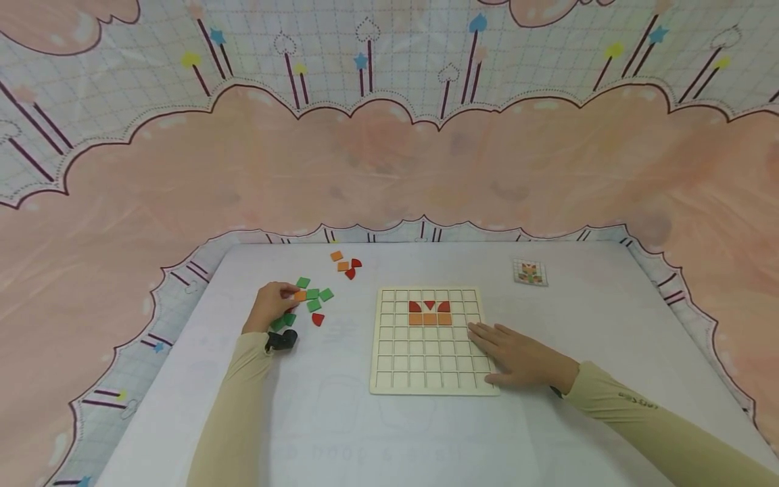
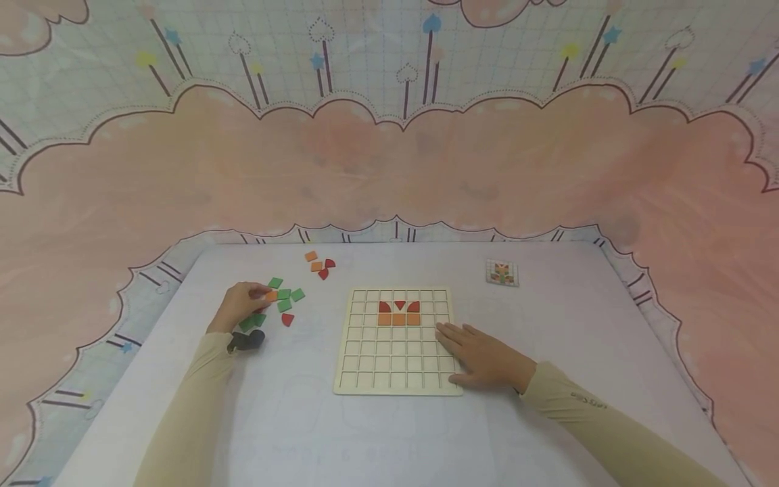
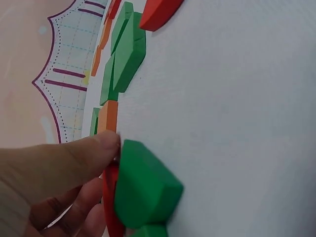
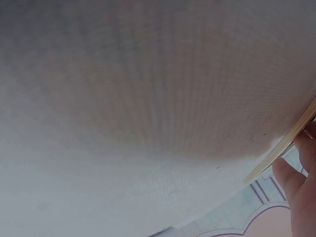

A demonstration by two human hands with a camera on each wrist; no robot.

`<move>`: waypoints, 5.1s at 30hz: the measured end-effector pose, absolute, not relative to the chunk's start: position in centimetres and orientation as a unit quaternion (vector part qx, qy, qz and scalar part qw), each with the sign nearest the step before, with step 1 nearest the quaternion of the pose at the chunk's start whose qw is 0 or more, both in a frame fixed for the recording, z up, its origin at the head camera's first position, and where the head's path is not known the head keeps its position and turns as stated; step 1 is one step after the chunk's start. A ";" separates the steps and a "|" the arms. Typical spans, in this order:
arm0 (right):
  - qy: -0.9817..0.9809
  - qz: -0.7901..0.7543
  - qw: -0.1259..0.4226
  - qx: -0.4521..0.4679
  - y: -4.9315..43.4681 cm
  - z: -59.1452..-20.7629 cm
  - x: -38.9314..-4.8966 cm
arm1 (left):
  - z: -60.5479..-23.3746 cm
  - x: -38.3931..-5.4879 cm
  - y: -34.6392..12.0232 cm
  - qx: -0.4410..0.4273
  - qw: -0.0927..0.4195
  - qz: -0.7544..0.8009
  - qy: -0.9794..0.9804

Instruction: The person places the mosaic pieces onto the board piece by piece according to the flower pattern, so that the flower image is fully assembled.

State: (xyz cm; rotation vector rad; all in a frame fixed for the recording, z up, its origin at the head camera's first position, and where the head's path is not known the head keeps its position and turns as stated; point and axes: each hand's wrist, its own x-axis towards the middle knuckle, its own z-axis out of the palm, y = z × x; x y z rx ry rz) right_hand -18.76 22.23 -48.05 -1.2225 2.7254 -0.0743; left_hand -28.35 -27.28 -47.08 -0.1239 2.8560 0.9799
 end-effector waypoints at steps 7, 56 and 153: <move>0.910 -0.025 0.080 -0.405 22.2 -48.0 -18.7 | -46.7 -28.1 -27.4 -0.036 0.064 0.327 0.942; 0.911 -0.034 0.087 -0.402 22.0 -47.8 -18.6 | -47.9 -23.9 -6.7 0.223 0.085 0.374 0.896; 0.913 -0.024 0.081 -0.400 21.8 -47.4 -18.4 | -47.7 -23.8 -26.6 0.028 0.022 0.279 0.960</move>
